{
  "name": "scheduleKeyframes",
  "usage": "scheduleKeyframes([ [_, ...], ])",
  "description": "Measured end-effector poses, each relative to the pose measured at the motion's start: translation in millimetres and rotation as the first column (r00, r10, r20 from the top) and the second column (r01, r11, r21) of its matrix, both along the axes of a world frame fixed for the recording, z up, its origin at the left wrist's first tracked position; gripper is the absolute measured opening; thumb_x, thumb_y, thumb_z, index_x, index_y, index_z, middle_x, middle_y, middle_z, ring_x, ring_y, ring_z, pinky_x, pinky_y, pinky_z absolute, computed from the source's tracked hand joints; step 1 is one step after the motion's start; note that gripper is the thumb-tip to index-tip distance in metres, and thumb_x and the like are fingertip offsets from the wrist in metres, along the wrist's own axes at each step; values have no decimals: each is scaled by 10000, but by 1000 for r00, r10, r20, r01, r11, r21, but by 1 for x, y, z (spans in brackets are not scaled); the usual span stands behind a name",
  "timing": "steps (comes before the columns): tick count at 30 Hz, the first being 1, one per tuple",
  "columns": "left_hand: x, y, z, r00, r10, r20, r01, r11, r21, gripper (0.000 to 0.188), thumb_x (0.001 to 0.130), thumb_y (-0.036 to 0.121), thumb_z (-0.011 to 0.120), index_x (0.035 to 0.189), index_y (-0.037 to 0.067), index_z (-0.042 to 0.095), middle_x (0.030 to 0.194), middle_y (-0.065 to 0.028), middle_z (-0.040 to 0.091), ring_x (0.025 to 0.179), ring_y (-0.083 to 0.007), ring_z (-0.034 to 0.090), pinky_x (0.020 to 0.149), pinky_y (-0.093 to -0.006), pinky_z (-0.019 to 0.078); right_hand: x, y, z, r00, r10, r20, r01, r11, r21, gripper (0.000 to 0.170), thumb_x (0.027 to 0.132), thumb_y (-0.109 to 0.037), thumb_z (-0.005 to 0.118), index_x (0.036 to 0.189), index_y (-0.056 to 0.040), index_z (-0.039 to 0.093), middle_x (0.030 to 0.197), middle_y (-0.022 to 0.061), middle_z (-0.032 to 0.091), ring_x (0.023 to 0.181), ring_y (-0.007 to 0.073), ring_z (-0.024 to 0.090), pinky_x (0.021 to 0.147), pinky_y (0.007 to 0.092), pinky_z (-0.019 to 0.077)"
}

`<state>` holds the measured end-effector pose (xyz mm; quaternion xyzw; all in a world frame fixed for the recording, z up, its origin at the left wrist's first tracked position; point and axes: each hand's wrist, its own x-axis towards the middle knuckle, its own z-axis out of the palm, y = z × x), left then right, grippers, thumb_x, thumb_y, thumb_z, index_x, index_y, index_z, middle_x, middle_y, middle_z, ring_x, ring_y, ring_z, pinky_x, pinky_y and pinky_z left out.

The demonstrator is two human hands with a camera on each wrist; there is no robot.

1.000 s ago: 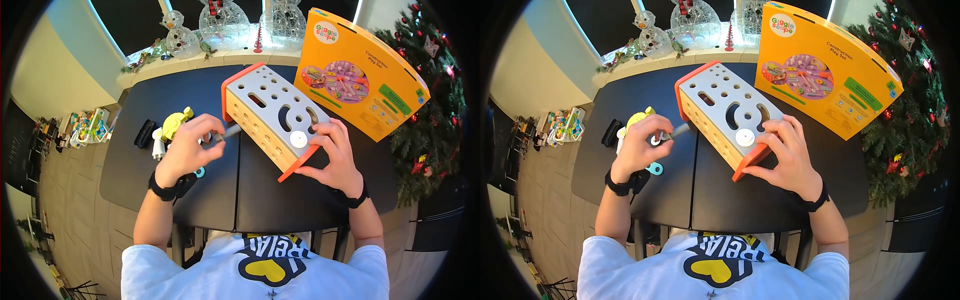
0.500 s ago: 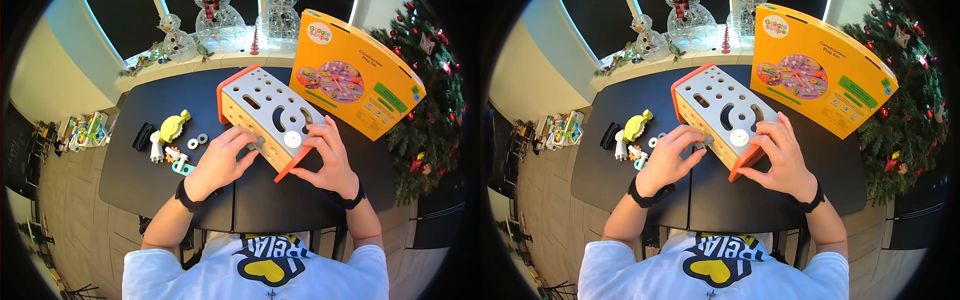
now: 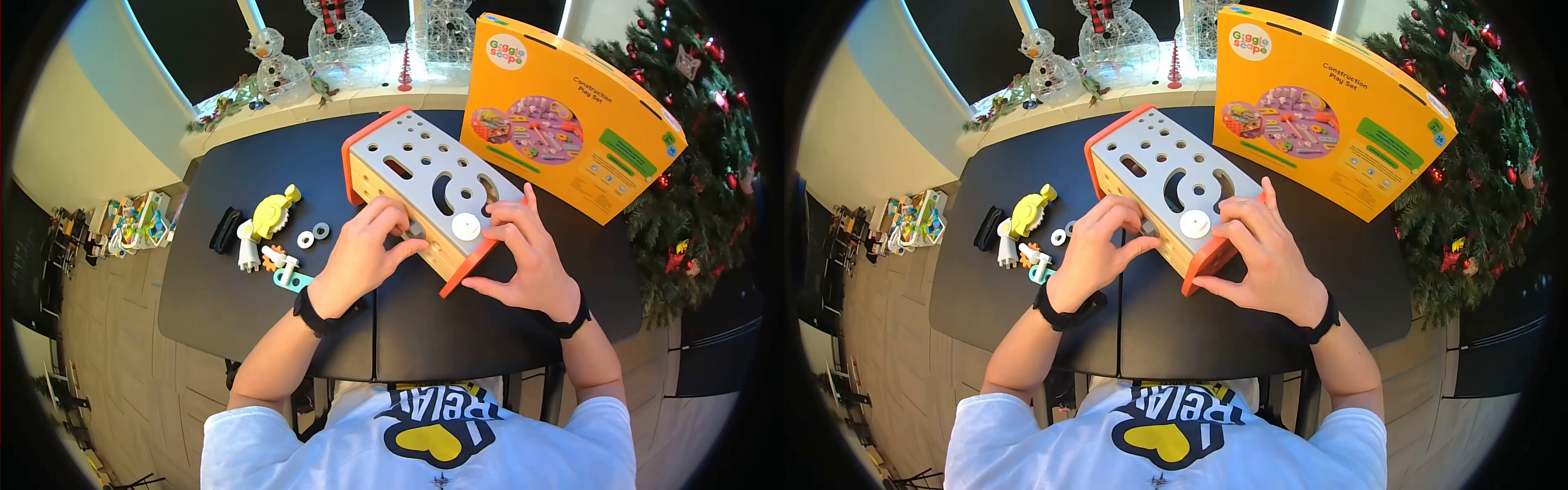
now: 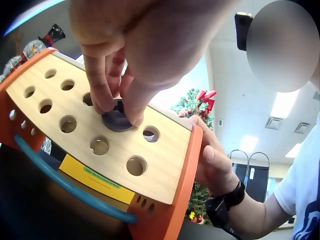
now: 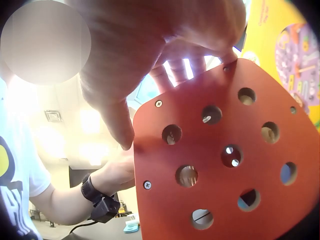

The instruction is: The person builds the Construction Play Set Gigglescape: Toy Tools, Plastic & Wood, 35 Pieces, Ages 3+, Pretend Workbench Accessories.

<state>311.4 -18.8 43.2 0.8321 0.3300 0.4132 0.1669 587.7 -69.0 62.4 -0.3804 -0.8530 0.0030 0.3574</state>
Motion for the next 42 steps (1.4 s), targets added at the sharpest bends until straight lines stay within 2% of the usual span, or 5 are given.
scheduleKeyframes([
  [10, -72, 57, -4, 900, 436, -17, -426, 869, -252, 444, 965, 159, 726, 1312, -35, 527, 1267, -196, 641, 1130, -264, 672, 854, -361, 604, -11, -13, -6, 951, -300, -68, 290, 948, -127, 1020, 604, -537, 976, 1378, -75, 500, 1538, 254, 335, 1451, 514, 356, 1140, 711, 319],
  [17, -78, 74, -20, 995, 90, -49, -103, 880, -464, 500, 987, 117, 665, 1414, -74, 488, 1342, -247, 662, 1238, -356, 659, 1028, -434, 535, -11, -10, -9, 946, -311, -93, 284, 932, -227, 1250, 583, -573, 977, 1541, -71, 349, 1595, 299, 266, 1406, 522, 437, 1094, 562, 470],
  [27, -73, 57, -4, 987, 153, 38, -125, 909, -398, 581, 946, 35, 679, 1487, -56, 486, 1419, -206, 615, 1291, -281, 613, 1046, -399, 516, 20, 19, -26, 926, -217, -310, 143, 959, -245, 1135, 633, -492, 981, 1516, -66, 408, 1562, 243, 377, 1408, 423, 481, 1077, 488, 504],
  [32, -78, 59, -1, 987, 128, 99, -104, 969, -223, 627, 914, 83, 768, 1482, -11, 521, 1442, -174, 609, 1245, -270, 639, 1024, -385, 531, 30, 35, -25, 871, -198, -450, -12, 907, -421, 838, 984, -661, 580, 1507, -34, 391, 1482, 201, 441, 1332, 305, 521, 1053, 431, 505],
  [42, -75, 34, 6, 903, -94, 420, 268, 886, -378, 915, 818, 59, 866, 1594, 7, 384, 1627, -162, 421, 1474, -249, 442, 1216, -400, 364, 36, 52, -28, 778, -380, -499, -116, 694, -710, 982, 1030, -748, 56, 1581, -2, 379, 1588, 209, 461, 1507, 269, 392, 1226, 378, 295],
])
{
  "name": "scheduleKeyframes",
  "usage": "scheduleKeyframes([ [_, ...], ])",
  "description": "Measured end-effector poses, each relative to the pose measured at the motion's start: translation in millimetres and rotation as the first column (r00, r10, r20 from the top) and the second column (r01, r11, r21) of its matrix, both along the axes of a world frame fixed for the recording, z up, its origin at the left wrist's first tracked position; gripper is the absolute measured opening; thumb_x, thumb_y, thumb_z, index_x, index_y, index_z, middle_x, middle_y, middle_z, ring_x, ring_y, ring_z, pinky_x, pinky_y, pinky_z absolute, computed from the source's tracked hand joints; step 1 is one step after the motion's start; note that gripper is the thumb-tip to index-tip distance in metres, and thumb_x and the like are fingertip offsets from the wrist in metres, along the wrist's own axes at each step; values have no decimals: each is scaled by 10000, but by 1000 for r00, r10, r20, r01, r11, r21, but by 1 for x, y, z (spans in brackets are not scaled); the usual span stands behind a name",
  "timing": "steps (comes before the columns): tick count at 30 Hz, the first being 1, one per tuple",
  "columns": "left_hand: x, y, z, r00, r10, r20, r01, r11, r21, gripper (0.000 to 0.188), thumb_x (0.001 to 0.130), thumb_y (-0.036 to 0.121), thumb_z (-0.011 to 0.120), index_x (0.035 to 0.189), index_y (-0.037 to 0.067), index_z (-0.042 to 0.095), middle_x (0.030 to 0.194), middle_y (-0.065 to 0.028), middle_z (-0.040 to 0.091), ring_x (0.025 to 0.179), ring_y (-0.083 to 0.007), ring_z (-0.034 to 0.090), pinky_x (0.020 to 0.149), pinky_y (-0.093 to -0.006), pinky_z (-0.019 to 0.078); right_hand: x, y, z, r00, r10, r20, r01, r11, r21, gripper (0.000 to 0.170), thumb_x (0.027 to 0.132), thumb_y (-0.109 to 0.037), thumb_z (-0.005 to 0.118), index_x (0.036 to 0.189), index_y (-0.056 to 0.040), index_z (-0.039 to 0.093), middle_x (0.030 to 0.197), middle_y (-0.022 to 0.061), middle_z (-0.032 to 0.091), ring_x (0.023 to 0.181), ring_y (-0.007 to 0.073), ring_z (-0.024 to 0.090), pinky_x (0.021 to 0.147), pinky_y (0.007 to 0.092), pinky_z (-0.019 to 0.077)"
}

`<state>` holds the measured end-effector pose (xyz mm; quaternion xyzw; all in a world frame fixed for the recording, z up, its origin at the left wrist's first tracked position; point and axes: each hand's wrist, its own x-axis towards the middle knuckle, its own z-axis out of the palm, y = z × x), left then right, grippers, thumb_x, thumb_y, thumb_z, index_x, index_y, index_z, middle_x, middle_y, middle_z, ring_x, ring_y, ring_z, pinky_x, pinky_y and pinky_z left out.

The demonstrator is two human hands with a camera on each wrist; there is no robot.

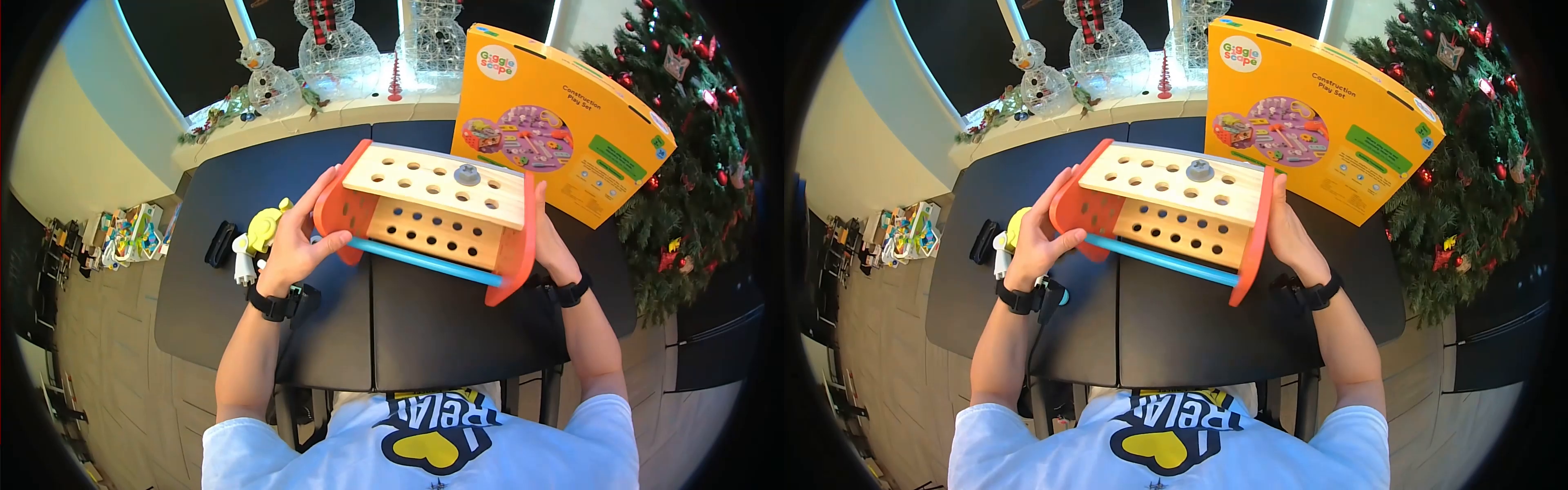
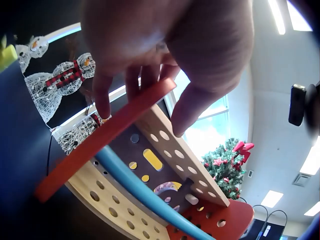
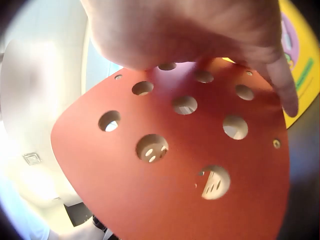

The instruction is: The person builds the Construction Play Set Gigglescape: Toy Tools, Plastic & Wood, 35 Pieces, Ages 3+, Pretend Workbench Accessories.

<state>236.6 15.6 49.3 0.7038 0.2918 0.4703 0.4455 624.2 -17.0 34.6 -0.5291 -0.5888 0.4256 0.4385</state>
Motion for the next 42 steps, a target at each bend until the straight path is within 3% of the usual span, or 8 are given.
scheduleKeyframes([
  [7, -6, 4, 0, 976, -61, -210, 109, 967, 229, 1053, 837, 495, 831, 1603, -34, 339, 1684, -204, 318, 1569, -302, 277, 1262, -438, 226, 18, 18, 0, 919, 158, -360, -212, 970, -117, 980, 1021, -780, 116, 1533, -18, 459, 1504, 131, 547, 1402, 215, 486, 1186, 361, 361],
  [10, 7, -3, -3, 993, -13, -118, 33, 985, 172, 990, 908, 566, 702, 1594, -50, 344, 1682, -220, 312, 1585, -315, 234, 1264, -436, 203, 32, 18, -11, 880, 204, -429, -294, 943, -154, 646, 1100, -517, 403, 1563, -67, 408, 1474, 70, 545, 1306, 168, 539, 1128, 333, 423],
  [13, 10, -5, -4, 999, -6, -49, 8, 999, 32, 902, 954, 527, 621, 1591, -52, 351, 1678, -219, 321, 1576, -316, 256, 1257, -427, 213, 23, 0, -3, 961, 176, -213, -205, 971, -123, 534, 1094, -407, 537, 1470, -35, 461, 1299, 71, 602, 1131, 151, 581, 951, 328, 506],
  [19, 12, -7, -5, 979, 125, -159, -126, 992, 0, 773, 1007, 435, 533, 1592, -40, 354, 1547, -194, 520, 1366, -287, 546, 1164, -396, 378, 46, 31, -34, 904, 196, -379, -307, 916, -259, 421, 1011, -297, 655, 1322, -26, 571, 1227, 84, 655, 994, 159, 622, 812, 349, 547],
  [28, 15, -8, -6, 957, 226, -182, -240, 969, -62, 669, 1031, 438, 484, 1515, -22, 448, 1257, -178, 683, 1163, -262, 634, 1027, -371, 464, 36, 48, -44, 980, 190, 53, -182, 975, -123, 380, 883, -271, 743, 1146, 0, 692, 1072, 131, 741, 954, 254, 704, 834, 384, 557],
  [34, 11, -8, -9, 924, 296, -241, -327, 940, -102, 564, 1041, 429, 495, 1391, -11, 528, 1111, -165, 697, 1055, -249, 639, 967, -362, 476, 24, 45, -15, 935, 203, 290, -141, 965, -220, 425, 1018, -373, 597, 1197, 4, 676, 1187, 150, 720, 1027, 231, 694, 883, 371, 553],
  [40, 12, -18, -4, 861, 382, -336, -425, 903, -60, 545, 1046, 423, 512, 1354, -26, 531, 1124, -208, 702, 1056, -298, 673, 950, -376, 494, 4, 20, 30, 813, 72, -578, -306, 897, -319, 610, 1099, -425, 522, 1531, -2, 443, 1415, 104, 586, 1264, 161, 564, 1072, 341, 462],
  [42, 14, -24, -1, 823, 421, -382, -456, 890, -1, 561, 1066, 481, 492, 1316, -17, 555, 1102, -220, 710, 1029, -342, 689, 924, -400, 508, 4, 19, 29, 909, 214, -356, -297, 935, -194, 608, 1093, -377, 552, 1558, -7, 421, 1378, 87, 599, 1263, 150, 560, 1078, 333, 457],
])
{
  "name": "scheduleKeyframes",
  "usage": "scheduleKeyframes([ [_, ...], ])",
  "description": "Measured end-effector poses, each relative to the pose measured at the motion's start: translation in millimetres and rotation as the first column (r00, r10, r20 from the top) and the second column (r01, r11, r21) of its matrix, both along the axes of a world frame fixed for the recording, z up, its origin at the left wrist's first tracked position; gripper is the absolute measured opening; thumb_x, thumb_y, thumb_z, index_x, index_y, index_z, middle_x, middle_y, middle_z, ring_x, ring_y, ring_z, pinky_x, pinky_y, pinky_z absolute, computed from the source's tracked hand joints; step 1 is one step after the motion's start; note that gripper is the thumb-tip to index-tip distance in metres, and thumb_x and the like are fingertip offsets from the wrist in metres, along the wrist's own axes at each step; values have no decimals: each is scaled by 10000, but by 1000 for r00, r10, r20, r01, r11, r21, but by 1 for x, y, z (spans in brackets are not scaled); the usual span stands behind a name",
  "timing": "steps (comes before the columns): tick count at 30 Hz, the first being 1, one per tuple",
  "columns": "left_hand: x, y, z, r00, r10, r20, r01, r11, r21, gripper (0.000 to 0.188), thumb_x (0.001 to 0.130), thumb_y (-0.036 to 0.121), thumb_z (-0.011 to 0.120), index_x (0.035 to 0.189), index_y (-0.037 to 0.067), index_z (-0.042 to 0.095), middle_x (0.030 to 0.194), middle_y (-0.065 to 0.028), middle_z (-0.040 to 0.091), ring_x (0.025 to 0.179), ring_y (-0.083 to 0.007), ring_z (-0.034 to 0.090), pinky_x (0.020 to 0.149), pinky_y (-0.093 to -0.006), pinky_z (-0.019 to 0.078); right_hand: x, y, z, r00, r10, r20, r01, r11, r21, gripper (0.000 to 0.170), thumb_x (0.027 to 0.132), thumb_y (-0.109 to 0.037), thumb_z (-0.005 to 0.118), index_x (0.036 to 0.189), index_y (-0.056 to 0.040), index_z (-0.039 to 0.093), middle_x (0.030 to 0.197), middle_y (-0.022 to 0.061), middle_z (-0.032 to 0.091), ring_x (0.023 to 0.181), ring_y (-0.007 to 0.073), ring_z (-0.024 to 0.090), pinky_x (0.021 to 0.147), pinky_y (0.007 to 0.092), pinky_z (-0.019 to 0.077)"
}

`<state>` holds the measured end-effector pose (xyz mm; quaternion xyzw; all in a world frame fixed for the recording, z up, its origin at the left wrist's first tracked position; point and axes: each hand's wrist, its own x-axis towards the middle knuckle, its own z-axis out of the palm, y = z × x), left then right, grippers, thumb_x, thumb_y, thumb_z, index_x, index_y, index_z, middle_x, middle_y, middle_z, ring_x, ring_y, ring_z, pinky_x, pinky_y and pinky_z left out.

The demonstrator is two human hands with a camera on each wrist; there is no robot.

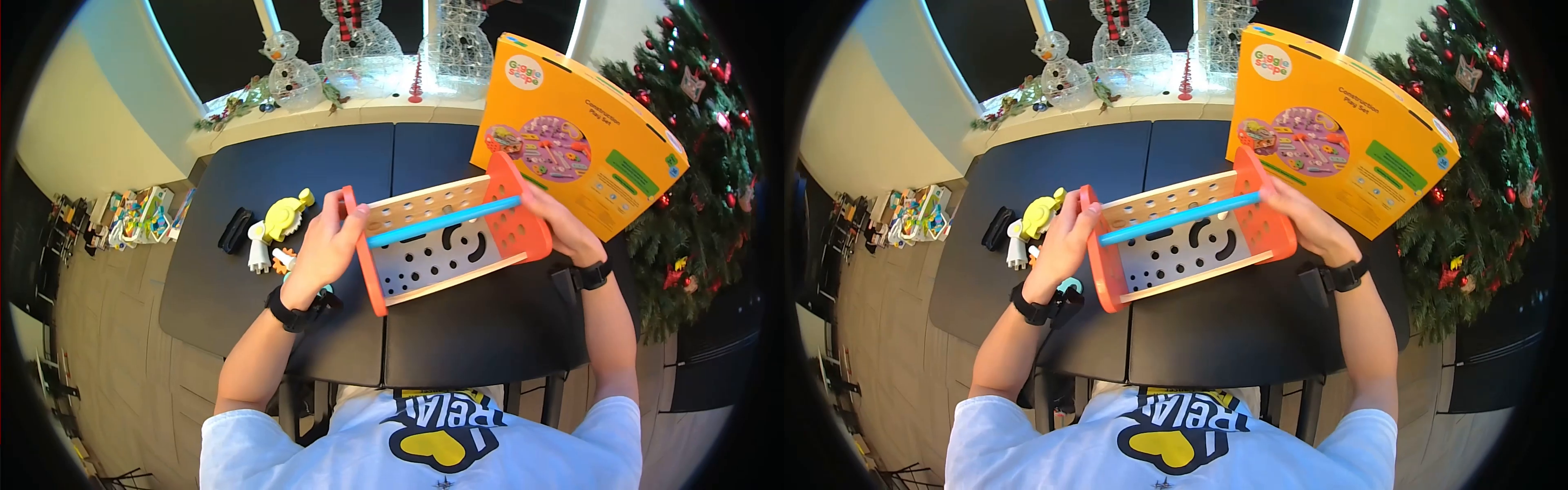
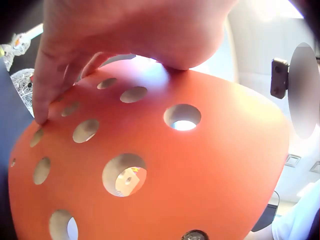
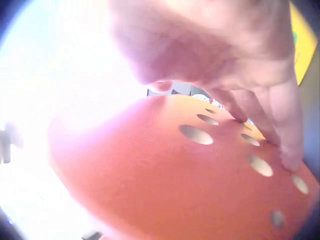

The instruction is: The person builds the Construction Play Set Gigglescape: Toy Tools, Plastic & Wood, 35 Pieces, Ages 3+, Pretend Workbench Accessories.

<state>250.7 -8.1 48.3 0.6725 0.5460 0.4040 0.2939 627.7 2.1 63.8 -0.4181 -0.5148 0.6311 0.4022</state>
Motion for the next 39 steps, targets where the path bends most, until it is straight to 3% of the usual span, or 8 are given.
scheduleKeyframes([
  [5, -30, 22, 15, 986, -126, 106, 146, 966, -212, 604, 1098, 526, 429, 1065, -25, 675, 943, -173, 744, 914, -279, 722, 809, -374, 549, 7, 15, 17, 929, 17, 370, -76, 987, 143, 508, 1080, -287, 594, 1499, -10, 520, 1285, 46, 647, 1176, 130, 592, 1028, 306, 474],
  [9, -52, 45, 28, 952, -119, -283, 108, 993, -54, 385, 1004, 338, 631, 1022, -34, 729, 923, -181, 765, 879, -296, 747, 787, -395, 573, 2, 30, 20, 792, -146, 593, -80, 938, 337, 439, 1080, -313, 592, 1415, -29, 609, 1171, 95, 703, 1091, 158, 639, 980, 328, 500],
  [15, -69, 62, -21, 639, -290, -712, 365, 929, -51, 361, 851, 257, 770, 1137, 37, 744, 1086, -169, 744, 1027, -361, 695, 924, -435, 552, -4, 52, 15, 715, -316, 624, -115, 826, 551, 382, 1027, -299, 665, 1278, -14, 701, 1035, 146, 766, 974, 216, 729, 901, 357, 546],
  [22, -61, 77, -31, 512, -326, -795, 378, 916, -132, 267, 800, 123, 773, 1055, 43, 762, 1005, -160, 732, 974, -364, 694, 879, -440, 556, -10, 76, 12, 727, -386, 567, -133, 731, 669, 340, 980, -258, 718, 1197, 4, 732, 982, 149, 784, 899, 235, 759, 851, 347, 577],
  [28, -57, 69, -25, 581, -314, -751, 361, 926, -108, 262, 780, 119, 761, 1031, 41, 764, 952, -157, 728, 944, -368, 694, 866, -440, 559, -25, 64, 28, 706, -488, 514, -82, 665, 743, 288, 968, -230, 712, 1120, 13, 730, 1022, 162, 761, 902, 274, 744, 843, 358, 574],
  [31, -56, 65, -26, 529, -342, -777, 348, 922, -170, 274, 774, 149, 778, 1028, 47, 764, 950, -159, 725, 946, -373, 691, 859, -443, 556, -34, 55, 31, 677, -611, 411, -129, 451, 883, 299, 957, -227, 716, 1139, 11, 714, 1082, 181, 736, 923, 291, 740, 841, 363, 574],
  [34, -53, 66, -25, 499, -361, -788, 317, 922, -222, 282, 757, 159, 807, 1011, 47, 761, 931, -150, 722, 937, -358, 693, 850, -430, 556, -52, 34, 50, 750, -547, 371, -87, 474, 876, 313, 952, -209, 713, 1186, -1, 699, 1114, 159, 732, 977, 246, 737, 833, 352, 576],
  [39, -35, 70, 22, 770, -316, -554, 386, 922, 10, 262, 783, 136, 836, 1004, 25, 750, 906, -116, 735, 832, -252, 716, 795, -364, 567, -77, 19, 61, 961, -193, 199, -6, 702, 712, 349, 909, -120, 742, 1237, -19, 679, 1115, 104, 712, 1015, 138, 689, 818, 298, 576],
])
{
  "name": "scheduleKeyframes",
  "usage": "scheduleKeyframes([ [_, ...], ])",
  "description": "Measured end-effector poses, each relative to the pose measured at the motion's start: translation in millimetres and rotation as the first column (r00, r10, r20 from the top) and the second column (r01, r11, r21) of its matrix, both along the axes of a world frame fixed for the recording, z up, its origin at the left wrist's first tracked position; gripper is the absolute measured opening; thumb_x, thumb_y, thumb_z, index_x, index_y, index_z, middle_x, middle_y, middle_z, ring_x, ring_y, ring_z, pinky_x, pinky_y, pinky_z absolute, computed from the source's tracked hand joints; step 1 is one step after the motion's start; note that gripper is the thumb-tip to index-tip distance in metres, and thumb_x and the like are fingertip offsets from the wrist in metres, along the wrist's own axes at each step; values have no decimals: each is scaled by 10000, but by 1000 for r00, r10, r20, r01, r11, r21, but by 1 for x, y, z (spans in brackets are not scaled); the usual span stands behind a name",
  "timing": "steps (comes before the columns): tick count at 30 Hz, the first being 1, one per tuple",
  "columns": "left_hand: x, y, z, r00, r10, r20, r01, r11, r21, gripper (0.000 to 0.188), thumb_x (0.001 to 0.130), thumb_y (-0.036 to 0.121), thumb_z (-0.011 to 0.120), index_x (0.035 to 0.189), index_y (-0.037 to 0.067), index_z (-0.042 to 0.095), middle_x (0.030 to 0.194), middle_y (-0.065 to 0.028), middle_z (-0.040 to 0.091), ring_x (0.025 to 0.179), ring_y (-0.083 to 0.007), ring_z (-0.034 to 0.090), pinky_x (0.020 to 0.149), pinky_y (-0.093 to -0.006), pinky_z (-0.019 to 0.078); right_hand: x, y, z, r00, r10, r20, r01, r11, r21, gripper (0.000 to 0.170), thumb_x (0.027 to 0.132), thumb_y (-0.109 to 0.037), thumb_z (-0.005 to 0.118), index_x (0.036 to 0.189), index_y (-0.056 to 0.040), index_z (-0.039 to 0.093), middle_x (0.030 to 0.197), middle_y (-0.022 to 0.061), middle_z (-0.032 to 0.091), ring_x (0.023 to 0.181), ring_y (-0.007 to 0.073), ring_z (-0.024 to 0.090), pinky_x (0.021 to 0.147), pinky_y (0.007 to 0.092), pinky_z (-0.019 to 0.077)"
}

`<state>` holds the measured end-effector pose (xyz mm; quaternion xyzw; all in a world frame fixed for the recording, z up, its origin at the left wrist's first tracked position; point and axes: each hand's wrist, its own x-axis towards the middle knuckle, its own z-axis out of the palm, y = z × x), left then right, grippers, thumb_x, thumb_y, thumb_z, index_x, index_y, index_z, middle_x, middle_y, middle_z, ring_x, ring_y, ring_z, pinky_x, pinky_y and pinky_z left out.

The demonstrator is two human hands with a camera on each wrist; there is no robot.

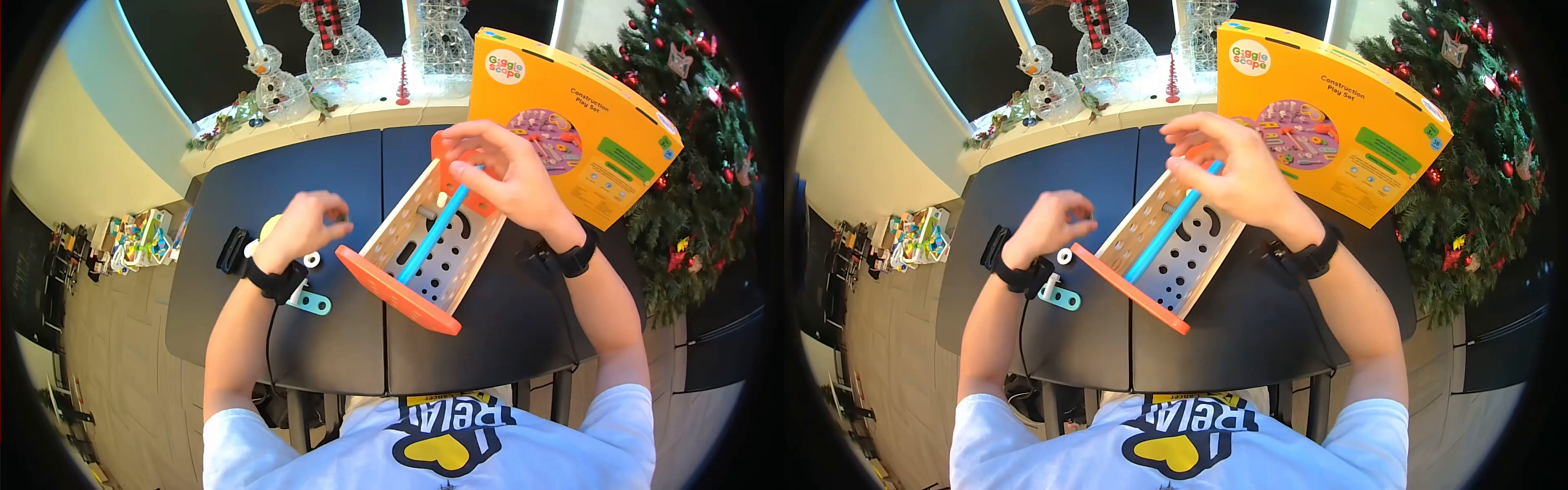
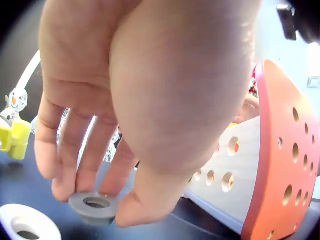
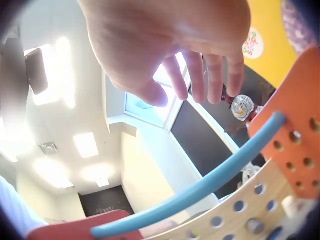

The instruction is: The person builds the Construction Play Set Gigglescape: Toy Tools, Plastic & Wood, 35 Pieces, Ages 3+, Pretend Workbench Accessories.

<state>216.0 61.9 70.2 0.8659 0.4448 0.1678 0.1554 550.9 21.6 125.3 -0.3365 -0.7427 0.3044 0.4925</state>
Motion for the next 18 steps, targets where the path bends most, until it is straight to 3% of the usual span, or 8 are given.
scheduleKeyframes([
  [2, 12, -3, 29, 984, 76, 164, -66, 996, -64, 252, 824, 125, 834, 1033, 14, 746, 935, -102, 753, 854, -202, 731, 802, -341, 572, -11, -3, 3, 996, 77, -54, -80, 996, -46, 379, 891, -101, 758, 1249, -13, 667, 1143, 111, 698, 1003, 140, 684, 818, 294, 579],
  [4, 19, 1, 42, 926, 62, 374, -13, 991, -132, 271, 860, 196, 838, 1039, 12, 750, 932, -90, 767, 847, -169, 731, 801, -330, 580, -22, -3, 5, 996, 87, -9, -87, 996, -16, 459, 833, -53, 794, 1267, -17, 650, 1148, 105, 674, 1000, 161, 688, 820, 306, 588],
  [8, 45, -9, 70, 746, 16, 666, 247, 922, -299, 264, 928, 127, 793, 1128, -18, 698, 1021, -78, 762, 954, -144, 726, 877, -297, 574, -43, -2, 6, 995, 19, 97, -35, 985, 170, 470, 786, -2, 817, 1229, -30, 662, 1133, 101, 667, 978, 193, 702, 819, 319, 600],
  [12, 62, -14, 76, 680, 28, 733, 314, 892, -325, 237, 940, 131, 797, 1087, -9, 675, 1027, -74, 752, 985, -138, 721, 895, -287, 567, -53, -7, 6, 986, -57, 158, 9, 957, 290, 371, 787, -1, 834, 1131, -22, 696, 1129, 114, 692, 897, 219, 739, 787, 321, 603],
  [18, 68, -15, 66, 641, 45, 767, 304, 902, -307, 221, 977, 193, 768, 1036, -9, 698, 961, -52, 732, 880, -114, 669, 834, -277, 544, -48, -3, 3, 983, -104, 152, 40, 926, 375, 295, 803, -4, 823, 1075, -10, 709, 1026, 116, 726, 857, 238, 755, 767, 332, 599],
])
